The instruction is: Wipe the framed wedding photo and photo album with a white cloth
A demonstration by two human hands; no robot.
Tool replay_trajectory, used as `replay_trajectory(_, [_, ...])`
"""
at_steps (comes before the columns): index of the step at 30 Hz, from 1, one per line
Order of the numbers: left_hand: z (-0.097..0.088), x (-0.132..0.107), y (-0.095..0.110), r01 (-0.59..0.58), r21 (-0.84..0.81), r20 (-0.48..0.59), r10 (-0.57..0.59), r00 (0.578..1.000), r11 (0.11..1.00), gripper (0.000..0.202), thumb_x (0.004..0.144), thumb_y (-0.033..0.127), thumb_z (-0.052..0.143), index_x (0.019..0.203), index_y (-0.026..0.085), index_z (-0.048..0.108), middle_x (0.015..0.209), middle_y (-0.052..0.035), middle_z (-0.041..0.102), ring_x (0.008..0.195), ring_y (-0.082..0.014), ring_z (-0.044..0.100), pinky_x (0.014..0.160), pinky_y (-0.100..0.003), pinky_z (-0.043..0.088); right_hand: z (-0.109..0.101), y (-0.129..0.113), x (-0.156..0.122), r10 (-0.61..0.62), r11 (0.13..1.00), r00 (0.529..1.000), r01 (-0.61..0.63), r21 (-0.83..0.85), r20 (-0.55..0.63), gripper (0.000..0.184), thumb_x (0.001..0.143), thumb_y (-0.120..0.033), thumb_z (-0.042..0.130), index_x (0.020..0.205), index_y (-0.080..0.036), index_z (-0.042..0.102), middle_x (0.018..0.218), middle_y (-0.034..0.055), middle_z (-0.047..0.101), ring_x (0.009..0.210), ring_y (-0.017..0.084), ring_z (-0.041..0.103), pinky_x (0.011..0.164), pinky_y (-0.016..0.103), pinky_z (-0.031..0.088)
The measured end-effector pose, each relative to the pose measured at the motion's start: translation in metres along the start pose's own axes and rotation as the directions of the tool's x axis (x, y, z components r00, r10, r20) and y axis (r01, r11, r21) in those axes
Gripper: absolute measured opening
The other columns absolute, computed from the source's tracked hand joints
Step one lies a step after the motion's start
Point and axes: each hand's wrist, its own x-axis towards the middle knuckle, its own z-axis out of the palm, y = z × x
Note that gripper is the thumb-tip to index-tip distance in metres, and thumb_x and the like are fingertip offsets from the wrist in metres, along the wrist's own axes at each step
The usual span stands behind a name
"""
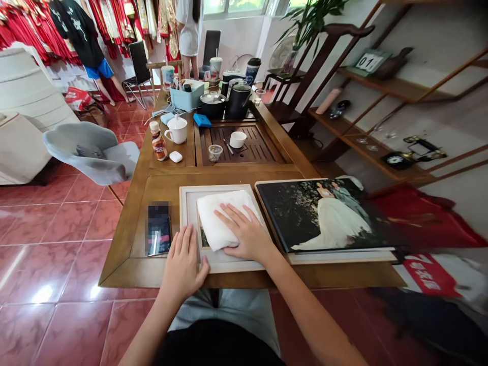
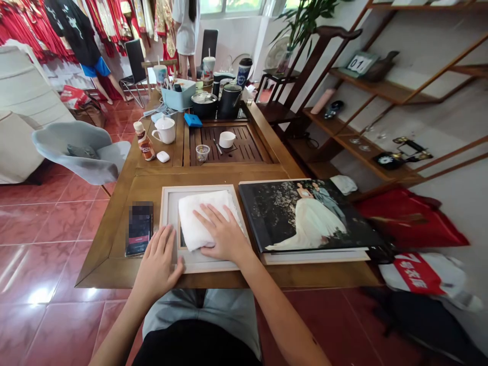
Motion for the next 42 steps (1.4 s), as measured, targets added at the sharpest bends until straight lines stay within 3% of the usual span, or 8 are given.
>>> replay_trajectory(6, [0.003, 0.025, 0.002, 0.035, 0.027, 0.041, -0.036, 0.999, 0.999, 0.075, 0.097, 0.048, 0.047, 0.154, 0.000, 0.036, 0.161, -0.0227, 0.039, 0.153, -0.0350, 0.031, 0.126, -0.050, 0.025, 0.004, 0.002, 0.008, 0.002, 1.000, 1.000, -0.002, 0.010, -0.023, 0.093, 0.079, -0.046, 0.070, 0.160, -0.021, 0.034, 0.165, 0.0136, 0.032, 0.149, 0.034, 0.034, 0.122, 0.061, 0.015])
replay_trajectory(13, [0.009, 0.033, -0.007, 0.008, -0.040, 0.080, -0.004, 0.997, 0.999, 0.101, 0.090, 0.078, 0.046, 0.158, 0.005, 0.029, 0.161, -0.0224, 0.041, 0.151, -0.0342, 0.037, 0.127, -0.054, 0.019, 0.004, 0.017, 0.005, 0.028, 0.994, 0.997, -0.021, 0.106, -0.069, 0.072, 0.089, -0.043, 0.059, 0.155, -0.019, 0.041, 0.152, 0.0129, 0.053, 0.140, 0.029, 0.049, 0.121, 0.053, 0.023])
replay_trajectory(20, [0.016, 0.028, -0.008, 0.019, -0.100, 0.061, -0.013, 0.998, 0.995, 0.109, 0.087, 0.083, 0.045, 0.161, 0.007, 0.021, 0.161, -0.0234, 0.040, 0.151, -0.0347, 0.038, 0.127, -0.055, 0.019, -0.005, 0.005, 0.009, 0.073, 0.996, 0.997, -0.071, 0.058, -0.034, 0.079, 0.083, -0.046, 0.070, 0.153, -0.021, 0.044, 0.152, 0.0159, 0.053, 0.138, 0.033, 0.049, 0.119, 0.055, 0.022])
replay_trajectory(23, [0.017, 0.028, -0.008, 0.032, -0.109, 0.039, -0.028, 0.999, 0.994, 0.120, 0.080, 0.090, 0.046, 0.161, 0.005, 0.019, 0.162, -0.0254, 0.037, 0.152, -0.0373, 0.034, 0.126, -0.054, 0.023, -0.007, 0.004, 0.011, 0.050, 0.999, 0.999, -0.050, 0.019, -0.001, 0.072, 0.086, -0.038, 0.068, 0.153, -0.024, 0.046, 0.145, 0.0160, 0.059, 0.133, 0.032, 0.052, 0.116, 0.056, 0.023])
replay_trajectory(27, [0.019, 0.028, -0.008, 0.063, -0.094, 0.046, -0.059, 0.997, 0.994, 0.129, 0.074, 0.095, 0.046, 0.157, -0.001, 0.025, 0.161, -0.0291, 0.036, 0.153, -0.0404, 0.031, 0.124, -0.053, 0.028, -0.010, 0.007, 0.008, -0.029, 0.998, 0.998, 0.026, 0.059, 0.055, 0.061, 0.088, -0.024, 0.061, 0.148, -0.028, 0.053, 0.138, 0.0124, 0.064, 0.130, 0.029, 0.055, 0.115, 0.054, 0.023])
replay_trajectory(32, [0.021, 0.027, -0.007, 0.062, -0.094, 0.054, -0.057, 0.997, 0.994, 0.129, 0.074, 0.095, 0.045, 0.154, -0.004, 0.030, 0.160, -0.0296, 0.037, 0.153, -0.0388, 0.030, 0.126, -0.051, 0.024, -0.013, 0.004, -0.003, -0.157, 0.982, 0.982, 0.143, 0.126, 0.108, 0.056, 0.086, -0.025, 0.065, 0.142, -0.032, 0.060, 0.139, 0.0092, 0.064, 0.132, 0.028, 0.053, 0.118, 0.055, 0.018])
replay_trajectory(39, [0.021, 0.028, -0.007, 0.057, -0.096, 0.061, -0.052, 0.997, 0.994, 0.128, 0.075, 0.094, 0.046, 0.158, -0.001, 0.024, 0.162, -0.0277, 0.035, 0.154, -0.0375, 0.030, 0.127, -0.052, 0.022, -0.019, 0.012, 0.011, 0.016, 1.000, 0.996, -0.017, 0.005, 0.084, 0.057, 0.085, -0.022, 0.064, 0.141, -0.028, 0.061, 0.142, 0.0141, 0.061, 0.134, 0.032, 0.051, 0.116, 0.057, 0.023])
replay_trajectory(42, [0.021, 0.028, -0.007, 0.062, -0.097, 0.059, -0.057, 0.997, 0.993, 0.129, 0.074, 0.095, 0.047, 0.158, -0.001, 0.024, 0.161, -0.0282, 0.035, 0.153, -0.0375, 0.031, 0.127, -0.051, 0.022, -0.018, 0.006, 0.015, 0.007, 1.000, 0.996, -0.009, 0.024, 0.086, 0.055, 0.086, -0.024, 0.064, 0.141, -0.028, 0.061, 0.143, 0.0138, 0.060, 0.135, 0.031, 0.050, 0.116, 0.058, 0.023])
